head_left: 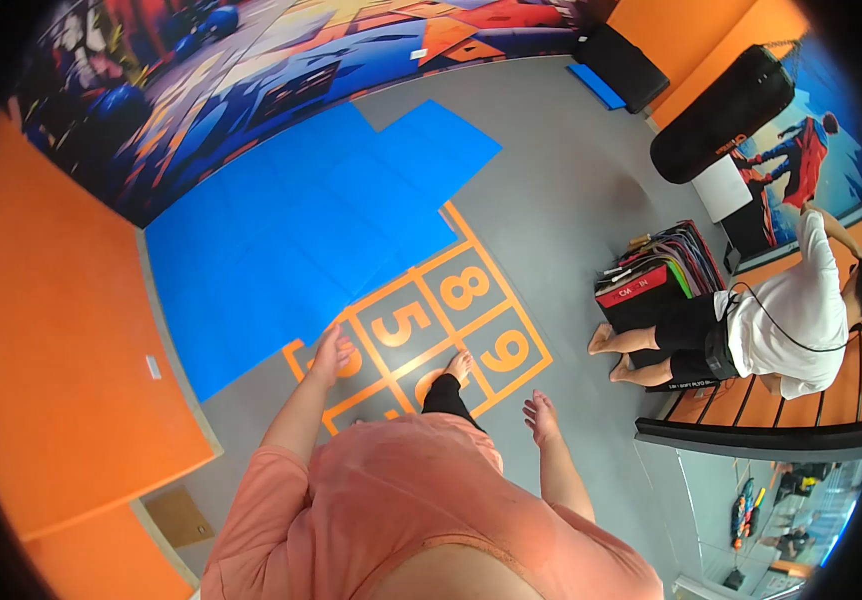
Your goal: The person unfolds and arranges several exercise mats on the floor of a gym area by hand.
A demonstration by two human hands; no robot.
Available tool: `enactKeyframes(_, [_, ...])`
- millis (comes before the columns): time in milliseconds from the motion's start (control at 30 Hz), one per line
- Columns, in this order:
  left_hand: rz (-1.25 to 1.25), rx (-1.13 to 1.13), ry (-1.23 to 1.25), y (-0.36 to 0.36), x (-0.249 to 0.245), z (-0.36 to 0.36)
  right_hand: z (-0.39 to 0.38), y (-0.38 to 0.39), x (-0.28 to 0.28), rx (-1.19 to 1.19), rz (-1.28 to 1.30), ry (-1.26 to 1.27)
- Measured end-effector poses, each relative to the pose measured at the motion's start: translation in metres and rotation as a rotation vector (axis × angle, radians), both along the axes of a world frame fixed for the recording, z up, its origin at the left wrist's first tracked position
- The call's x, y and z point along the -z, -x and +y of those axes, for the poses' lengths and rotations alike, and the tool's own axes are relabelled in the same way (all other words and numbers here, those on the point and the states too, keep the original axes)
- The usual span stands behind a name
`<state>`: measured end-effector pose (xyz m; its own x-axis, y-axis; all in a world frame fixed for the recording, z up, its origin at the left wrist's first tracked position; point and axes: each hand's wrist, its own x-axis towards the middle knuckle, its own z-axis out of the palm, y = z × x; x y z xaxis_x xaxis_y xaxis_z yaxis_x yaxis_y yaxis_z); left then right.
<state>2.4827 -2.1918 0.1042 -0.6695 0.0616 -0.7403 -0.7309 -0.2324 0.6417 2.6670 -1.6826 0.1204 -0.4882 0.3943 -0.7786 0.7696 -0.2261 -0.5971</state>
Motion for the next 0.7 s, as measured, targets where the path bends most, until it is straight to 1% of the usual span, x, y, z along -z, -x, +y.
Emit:
enactKeyframes(33, [0.012, 0.137, 0.169, 0.018, -0.002, 0.018, 0.008, 0.021, -0.004, -0.050, 0.066, -0.070])
enactKeyframes(67, [0.016, 0.149, 0.172, 0.034, -0.003, 0.035, 0.017, 0.042, -0.003, -0.038, 0.069, -0.067])
enactKeyframes(133, [0.194, 0.930, 0.961, 0.054, -0.004, 0.061, 0.043, 0.083, -0.004, -0.253, 0.296, -0.308])
enactKeyframes(167, [0.228, 1.032, 1.026, 0.054, 0.003, 0.070, 0.053, 0.099, -0.018, -0.240, 0.287, -0.301])
enactKeyframes(200, [0.270, 1.135, 1.096, 0.054, 0.015, 0.076, 0.059, 0.121, -0.045, -0.360, 0.344, -0.449])
enactKeyframes(233, [0.192, 1.115, 1.021, 0.052, 0.029, 0.079, 0.067, 0.139, -0.063, -0.478, 0.404, -0.598])
enactKeyframes(267, [0.117, 1.088, 0.946, 0.048, 0.046, 0.082, 0.079, 0.155, -0.069, -0.458, 0.408, -0.593])
enactKeyframes(300, [0.022, 1.021, 0.898, 0.039, 0.067, 0.087, 0.092, 0.168, -0.073, -0.492, 0.404, -0.525])
enactKeyframes(333, [-0.140, 1.251, 0.658, 0.041, 0.083, 0.079, 0.104, 0.178, -0.076, -0.532, 0.392, -0.458])
enactKeyframes(367, [-0.144, 1.256, 0.653, 0.056, 0.083, 0.097, 0.118, 0.188, -0.076, -0.531, 0.385, -0.458])
enactKeyframes(400, [-0.129, 1.261, 0.639, 0.059, 0.087, 0.102, 0.130, 0.199, -0.074, -0.558, 0.339, -0.401])
enactKeyframes(433, [-0.114, 1.257, 0.622, 0.058, 0.092, 0.093, 0.143, 0.211, -0.069, -0.592, 0.294, -0.347])
enactKeyframes(467, [-0.096, 1.244, 0.604, 0.051, 0.102, 0.087, 0.156, 0.220, -0.044, -0.564, 0.326, -0.317])
enactKeyframes(500, [-0.078, 1.223, 0.588, 0.052, 0.106, 0.092, 0.171, 0.246, -0.044, -0.593, 0.329, -0.323])
enactKeyframes(567, [-0.058, 1.183, 0.563, 0.071, 0.120, 0.120, 0.192, 0.294, -0.049, -0.644, 0.350, -0.207])
enactKeyframes(633, [-0.040, 1.154, 0.546, 0.105, 0.130, 0.142, 0.216, 0.355, -0.051, -0.673, 0.318, -0.201])
enactKeyframes(667, [-0.023, 1.141, 0.541, 0.142, 0.136, 0.174, 0.234, 0.388, -0.044, -0.620, 0.357, -0.201])
enactKeyframes(700, [-0.002, 1.127, 0.537, 0.180, 0.138, 0.187, 0.256, 0.422, -0.032, -0.565, 0.398, -0.202])
